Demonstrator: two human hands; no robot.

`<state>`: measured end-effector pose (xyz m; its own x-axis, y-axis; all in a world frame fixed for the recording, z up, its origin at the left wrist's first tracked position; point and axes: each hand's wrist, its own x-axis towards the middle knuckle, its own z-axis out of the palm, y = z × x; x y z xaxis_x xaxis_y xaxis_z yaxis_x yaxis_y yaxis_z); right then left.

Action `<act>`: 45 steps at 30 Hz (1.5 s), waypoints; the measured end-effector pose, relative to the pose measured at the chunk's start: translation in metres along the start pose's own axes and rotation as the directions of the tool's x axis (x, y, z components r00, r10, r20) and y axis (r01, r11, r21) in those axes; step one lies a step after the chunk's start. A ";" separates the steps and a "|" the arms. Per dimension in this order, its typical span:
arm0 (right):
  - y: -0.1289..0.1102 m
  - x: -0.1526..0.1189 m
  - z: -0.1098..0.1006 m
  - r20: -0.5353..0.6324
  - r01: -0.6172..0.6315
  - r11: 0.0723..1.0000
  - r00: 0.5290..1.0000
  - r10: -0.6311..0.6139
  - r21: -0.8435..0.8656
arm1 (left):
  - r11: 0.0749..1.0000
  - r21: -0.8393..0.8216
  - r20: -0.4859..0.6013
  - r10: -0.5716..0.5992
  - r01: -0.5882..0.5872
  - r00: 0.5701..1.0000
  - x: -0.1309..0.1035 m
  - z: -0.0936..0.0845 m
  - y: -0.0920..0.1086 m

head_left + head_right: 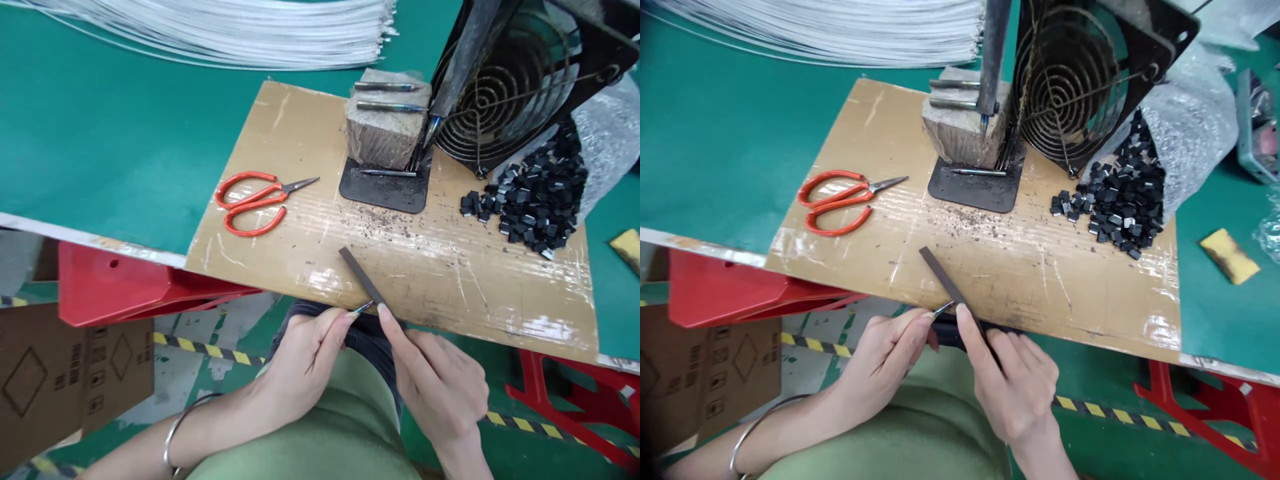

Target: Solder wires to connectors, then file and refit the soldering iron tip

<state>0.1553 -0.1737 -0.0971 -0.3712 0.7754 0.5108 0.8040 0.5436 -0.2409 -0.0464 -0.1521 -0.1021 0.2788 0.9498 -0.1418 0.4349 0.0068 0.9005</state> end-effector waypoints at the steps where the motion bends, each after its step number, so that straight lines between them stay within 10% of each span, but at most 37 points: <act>1: 0.000 -0.002 -0.002 0.033 0.010 1.000 0.999 -0.010 0.008 | 1.000 -0.004 -0.004 -0.001 0.001 1.000 0.000 0.000 0.001; 26: 0.002 -0.014 -0.005 0.054 -0.010 1.000 0.998 0.011 -0.008 | 0.896 -0.328 0.161 -0.258 0.298 0.953 0.005 -0.002 0.003; 45: 0.003 -0.013 0.002 -0.004 -0.020 1.000 1.000 0.021 0.004 | 0.877 -0.390 0.181 -0.227 0.282 0.957 0.008 -0.005 0.005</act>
<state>0.1617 -0.1815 -0.1067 -0.3530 0.7852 0.5087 0.8094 0.5290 -0.2549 -0.0459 -0.1432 -0.0968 0.3226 0.8510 -0.4144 0.1259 0.3953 0.9099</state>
